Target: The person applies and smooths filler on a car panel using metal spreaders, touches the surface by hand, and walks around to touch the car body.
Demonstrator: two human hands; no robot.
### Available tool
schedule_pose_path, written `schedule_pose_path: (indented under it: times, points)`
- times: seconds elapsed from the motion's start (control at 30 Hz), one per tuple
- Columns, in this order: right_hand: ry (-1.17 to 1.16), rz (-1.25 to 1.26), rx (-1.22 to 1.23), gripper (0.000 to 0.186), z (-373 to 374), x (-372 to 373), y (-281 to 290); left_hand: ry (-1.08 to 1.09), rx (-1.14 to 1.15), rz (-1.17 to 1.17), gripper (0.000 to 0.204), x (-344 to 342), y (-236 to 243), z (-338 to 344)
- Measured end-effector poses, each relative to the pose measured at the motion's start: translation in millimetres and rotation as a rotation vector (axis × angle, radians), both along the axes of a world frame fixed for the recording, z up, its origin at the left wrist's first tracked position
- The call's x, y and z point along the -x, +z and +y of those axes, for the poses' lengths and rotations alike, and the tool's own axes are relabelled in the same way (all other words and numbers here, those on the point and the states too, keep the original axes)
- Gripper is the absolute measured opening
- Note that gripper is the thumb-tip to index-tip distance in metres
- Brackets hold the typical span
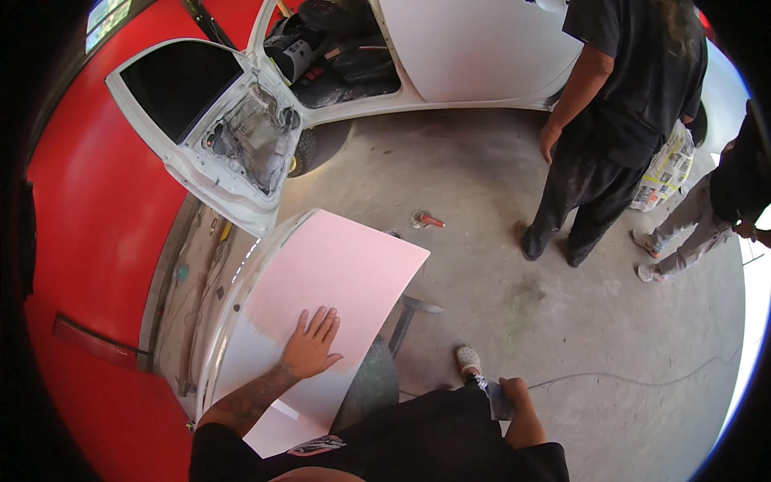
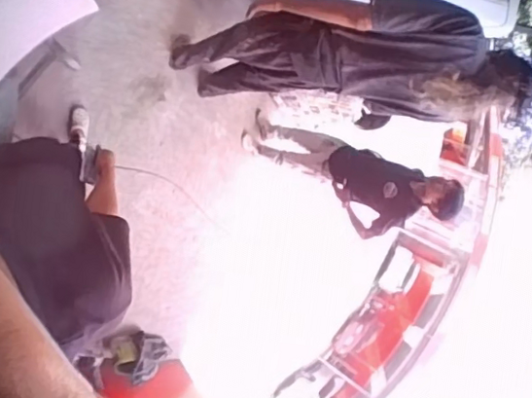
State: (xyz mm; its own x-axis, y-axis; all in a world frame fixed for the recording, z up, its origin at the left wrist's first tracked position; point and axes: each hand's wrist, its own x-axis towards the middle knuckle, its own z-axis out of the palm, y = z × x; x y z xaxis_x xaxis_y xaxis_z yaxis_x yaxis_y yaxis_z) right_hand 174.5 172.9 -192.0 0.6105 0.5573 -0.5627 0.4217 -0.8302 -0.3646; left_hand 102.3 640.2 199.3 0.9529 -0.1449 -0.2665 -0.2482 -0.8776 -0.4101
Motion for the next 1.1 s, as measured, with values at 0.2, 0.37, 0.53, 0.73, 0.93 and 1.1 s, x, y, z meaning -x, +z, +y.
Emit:
schedule_pose_path:
  times: [0.2,0.37,0.53,0.73,0.93,1.1]
  points:
    - [-0.106,0.019,0.020,0.027,-20,23,-4,-0.110,-0.048,-0.031,0.082,-88,-27,3]
    - [-0.238,0.035,0.005,0.028,-29,38,0,-0.107,0.023,-0.117,0.084,-162,-50,8]
    - [-0.231,-0.048,0.012,0.025,-36,42,-4,-0.021,-0.004,-0.161,0.083,-205,-51,13]
    - [-0.181,-0.099,-0.108,0.018,-13,21,4,-0.036,-0.002,-0.184,0.081,-179,-51,7]
    - [-0.164,-0.159,-0.169,0.016,3,3,12,-0.037,0.025,-0.158,0.080,-129,-45,3]
    - [-0.116,-0.138,-0.063,0.015,-1,1,4,-0.008,0.003,-0.138,0.077,-92,-32,-3]
